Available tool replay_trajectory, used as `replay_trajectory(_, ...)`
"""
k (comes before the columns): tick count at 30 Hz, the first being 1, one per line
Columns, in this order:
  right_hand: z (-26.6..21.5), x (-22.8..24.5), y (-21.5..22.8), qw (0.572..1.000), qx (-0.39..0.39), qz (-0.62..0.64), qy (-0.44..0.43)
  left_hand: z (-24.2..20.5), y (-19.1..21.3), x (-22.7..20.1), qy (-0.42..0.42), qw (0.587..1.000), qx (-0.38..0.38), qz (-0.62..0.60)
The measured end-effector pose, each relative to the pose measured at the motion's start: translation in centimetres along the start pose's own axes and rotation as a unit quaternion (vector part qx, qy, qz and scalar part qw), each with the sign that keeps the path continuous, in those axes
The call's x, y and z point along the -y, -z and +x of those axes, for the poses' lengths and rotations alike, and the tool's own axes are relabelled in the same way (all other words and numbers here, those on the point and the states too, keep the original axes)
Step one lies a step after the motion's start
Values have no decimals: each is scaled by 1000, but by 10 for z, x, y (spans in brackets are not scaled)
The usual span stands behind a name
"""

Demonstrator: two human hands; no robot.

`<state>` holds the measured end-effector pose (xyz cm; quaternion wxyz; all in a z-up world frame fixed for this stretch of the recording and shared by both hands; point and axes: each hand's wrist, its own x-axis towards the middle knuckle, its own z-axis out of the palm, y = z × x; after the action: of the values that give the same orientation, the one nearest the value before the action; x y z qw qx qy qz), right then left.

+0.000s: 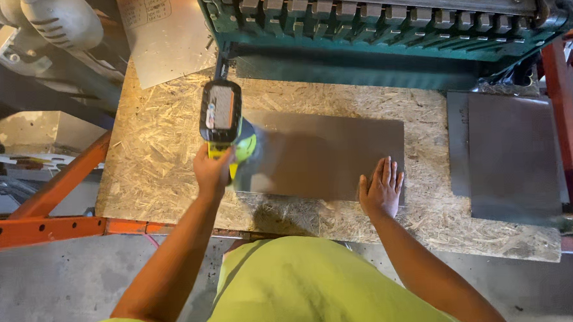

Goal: The person uses a handheld electric sander to smooth a rectangular metal sheet on a workbench. They move the sander across the surface in overlapping passes while holding the sheet steady with the other hand.

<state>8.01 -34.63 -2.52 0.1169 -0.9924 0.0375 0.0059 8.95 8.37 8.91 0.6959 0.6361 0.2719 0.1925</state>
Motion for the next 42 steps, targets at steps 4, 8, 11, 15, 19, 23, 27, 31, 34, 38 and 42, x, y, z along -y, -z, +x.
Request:
replay_trajectory(4,2,1,2,1000,13,-2,-9,35,-11,0,-11,999,18,-31)
replay_trajectory(8,1,4,5,999,39,-5,-20,59,-29,2,-29,998,27,-58)
replay_trajectory(11,0,4,5,1000,23,-10,-10,66,-42,7,-44,994,36,-90)
replay_trajectory(15,0,2,2,1000,14,-18,-9,44,-64,-8,-50,992,45,-102)
replay_trajectory(19,1,4,3,1000,12,-14,-9,30,-82,1,-41,994,71,-75)
replay_trajectory(23,0,7,10,1000,19,-18,-14,14,-104,14,-11,990,106,-95)
replay_trajectory(27,-1,5,13,996,50,-72,-20,-9,-126,18,-3,984,146,-97)
replay_trajectory(31,4,1,7,999,49,-15,-9,-31,-150,19,13,974,185,-131)
replay_trajectory(34,7,-4,-4,997,63,-34,-18,-40,-166,24,20,969,213,-127)
replay_trajectory(38,6,0,3,996,74,-14,-39,-52,-185,29,24,968,232,-95)
replay_trajectory(42,3,2,8,998,54,-14,-22,-62,-205,39,23,963,262,-56)
